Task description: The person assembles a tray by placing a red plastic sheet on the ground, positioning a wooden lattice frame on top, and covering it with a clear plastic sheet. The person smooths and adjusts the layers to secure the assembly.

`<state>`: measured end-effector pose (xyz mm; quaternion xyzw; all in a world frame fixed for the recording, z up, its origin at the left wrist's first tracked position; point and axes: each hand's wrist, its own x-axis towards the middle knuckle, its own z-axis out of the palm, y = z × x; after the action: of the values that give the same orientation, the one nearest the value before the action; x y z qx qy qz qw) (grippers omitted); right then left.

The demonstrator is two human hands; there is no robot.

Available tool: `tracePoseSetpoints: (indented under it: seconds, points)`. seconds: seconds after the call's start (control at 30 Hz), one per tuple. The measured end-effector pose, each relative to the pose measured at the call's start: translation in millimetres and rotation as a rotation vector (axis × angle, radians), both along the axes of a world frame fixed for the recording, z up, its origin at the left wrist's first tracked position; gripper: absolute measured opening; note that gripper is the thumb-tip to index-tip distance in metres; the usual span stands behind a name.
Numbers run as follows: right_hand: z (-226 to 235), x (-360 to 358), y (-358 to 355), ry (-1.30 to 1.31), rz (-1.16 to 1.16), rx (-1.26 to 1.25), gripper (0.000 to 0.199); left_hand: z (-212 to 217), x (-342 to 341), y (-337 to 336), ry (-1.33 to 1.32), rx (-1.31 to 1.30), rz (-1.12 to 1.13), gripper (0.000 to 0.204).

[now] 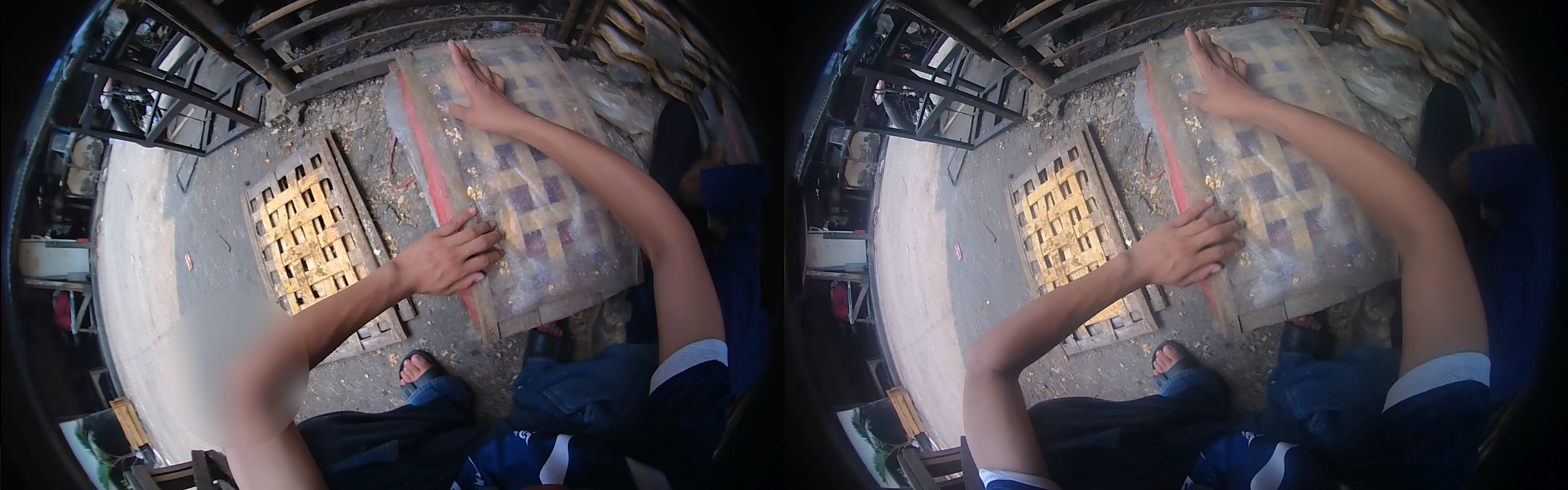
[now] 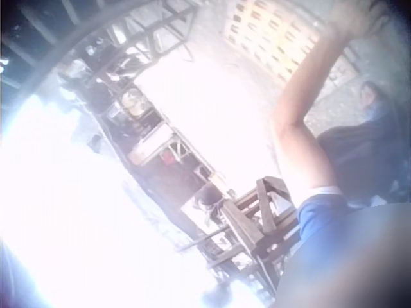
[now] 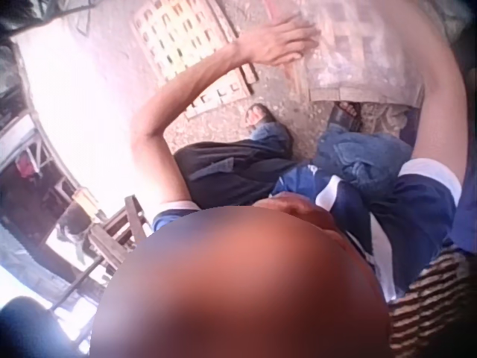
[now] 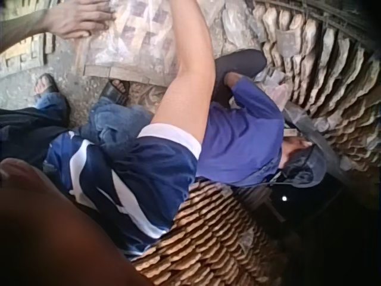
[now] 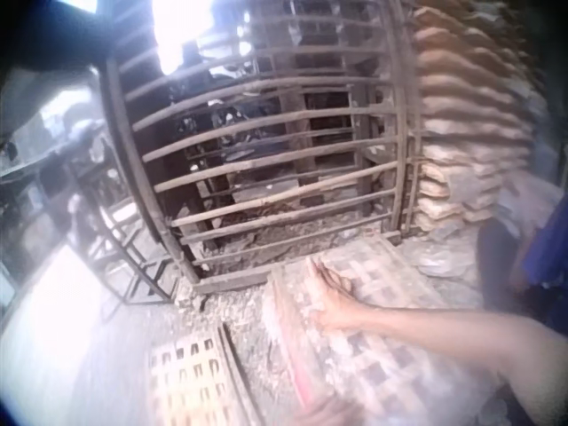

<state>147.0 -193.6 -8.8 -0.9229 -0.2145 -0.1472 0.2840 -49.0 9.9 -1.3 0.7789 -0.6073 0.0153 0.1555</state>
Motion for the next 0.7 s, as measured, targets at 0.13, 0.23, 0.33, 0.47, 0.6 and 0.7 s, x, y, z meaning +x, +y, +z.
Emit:
tracePoseSetpoints:
  seconds: [0.13, 0.23, 0.33, 0.47, 0.6, 0.7]
  points:
    - [19, -19, -21, 0.103, 0.029, -0.085, 0.086, -2, 1, 0, -0.006, -0.013, -0.009, 0.044]
    - [29, -37, -37, 0.276, 0.1, -0.039, 0.072, -3, -1, -1, -0.009, -0.007, -0.003, 0.043]
    - [31, -65, -38, 0.329, 0.156, -0.002, 0.069, 0, -3, -1, -0.041, -0.008, 0.003, 0.042]
    - [25, -84, -35, 0.324, 0.228, -0.032, 0.084, 2, -3, -1, -0.045, 0.015, 0.0, 0.043]
    - [1, -92, -23, 0.061, 0.07, -0.04, 0.101, 4, -3, -2, -0.044, 0.027, -0.002, 0.043]
    - [13, -85, -26, 0.066, 0.09, -0.069, 0.106, 4, -4, -1, -0.04, 0.029, 0.005, 0.044]
